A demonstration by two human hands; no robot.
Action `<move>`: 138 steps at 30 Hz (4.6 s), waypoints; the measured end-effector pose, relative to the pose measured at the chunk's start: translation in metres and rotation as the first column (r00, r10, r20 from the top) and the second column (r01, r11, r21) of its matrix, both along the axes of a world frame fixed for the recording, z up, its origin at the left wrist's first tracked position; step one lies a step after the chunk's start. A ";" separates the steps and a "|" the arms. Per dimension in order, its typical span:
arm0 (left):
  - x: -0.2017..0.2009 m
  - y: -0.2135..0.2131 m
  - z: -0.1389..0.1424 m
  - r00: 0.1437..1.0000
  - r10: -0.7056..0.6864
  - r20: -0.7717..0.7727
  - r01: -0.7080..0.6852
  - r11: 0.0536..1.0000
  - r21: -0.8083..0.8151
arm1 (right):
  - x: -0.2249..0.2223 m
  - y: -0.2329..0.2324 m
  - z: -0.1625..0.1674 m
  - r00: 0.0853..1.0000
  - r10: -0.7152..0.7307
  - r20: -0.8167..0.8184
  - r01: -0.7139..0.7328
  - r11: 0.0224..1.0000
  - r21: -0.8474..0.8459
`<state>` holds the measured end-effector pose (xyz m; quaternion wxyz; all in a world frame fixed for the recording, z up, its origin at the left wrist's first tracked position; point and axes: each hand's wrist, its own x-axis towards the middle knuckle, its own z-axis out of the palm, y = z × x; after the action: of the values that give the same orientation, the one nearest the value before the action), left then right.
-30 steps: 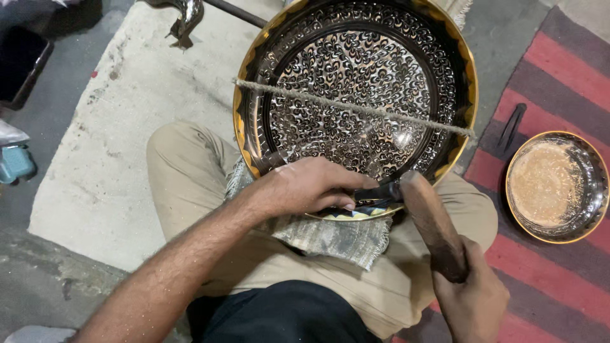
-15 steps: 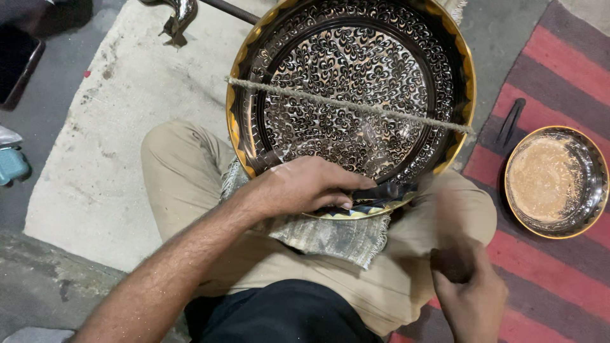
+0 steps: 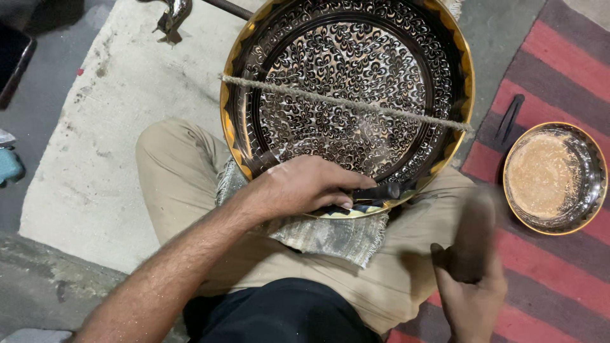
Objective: The person sits cross-legged and repeatedly strikes a metal tray with a hammer while holding a chisel against its surface. The tray is secured with a rope and rests on a cloth on the person's lap.
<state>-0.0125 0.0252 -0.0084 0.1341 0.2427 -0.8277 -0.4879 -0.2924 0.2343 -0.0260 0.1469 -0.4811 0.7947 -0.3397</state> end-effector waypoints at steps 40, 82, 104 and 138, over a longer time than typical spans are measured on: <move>0.104 -0.022 0.038 0.639 0.759 -0.124 -0.765 0.644 -0.001 | -0.005 -0.134 0.027 0.936 0.220 0.275 -0.152 0.957 -0.248; 0.119 -0.047 -0.001 0.678 0.697 -0.234 -0.697 0.710 0.099 | 0.025 -0.137 0.017 0.787 0.153 0.598 -0.030 0.977 -0.212; 0.129 0.022 0.032 0.649 0.750 -0.127 -0.703 0.655 0.276 | 0.012 -0.054 -0.005 0.818 0.085 0.569 0.032 0.981 -0.192; -0.004 -0.015 -0.012 0.991 -0.071 -0.111 0.067 0.997 -0.037 | 0.045 -0.030 0.012 0.902 0.166 0.399 -0.102 0.979 -0.178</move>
<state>-0.0163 0.0104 -0.0201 0.1674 0.1837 -0.8346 -0.4915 -0.2473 0.2042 -0.0139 0.2967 -0.4623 0.6825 -0.4821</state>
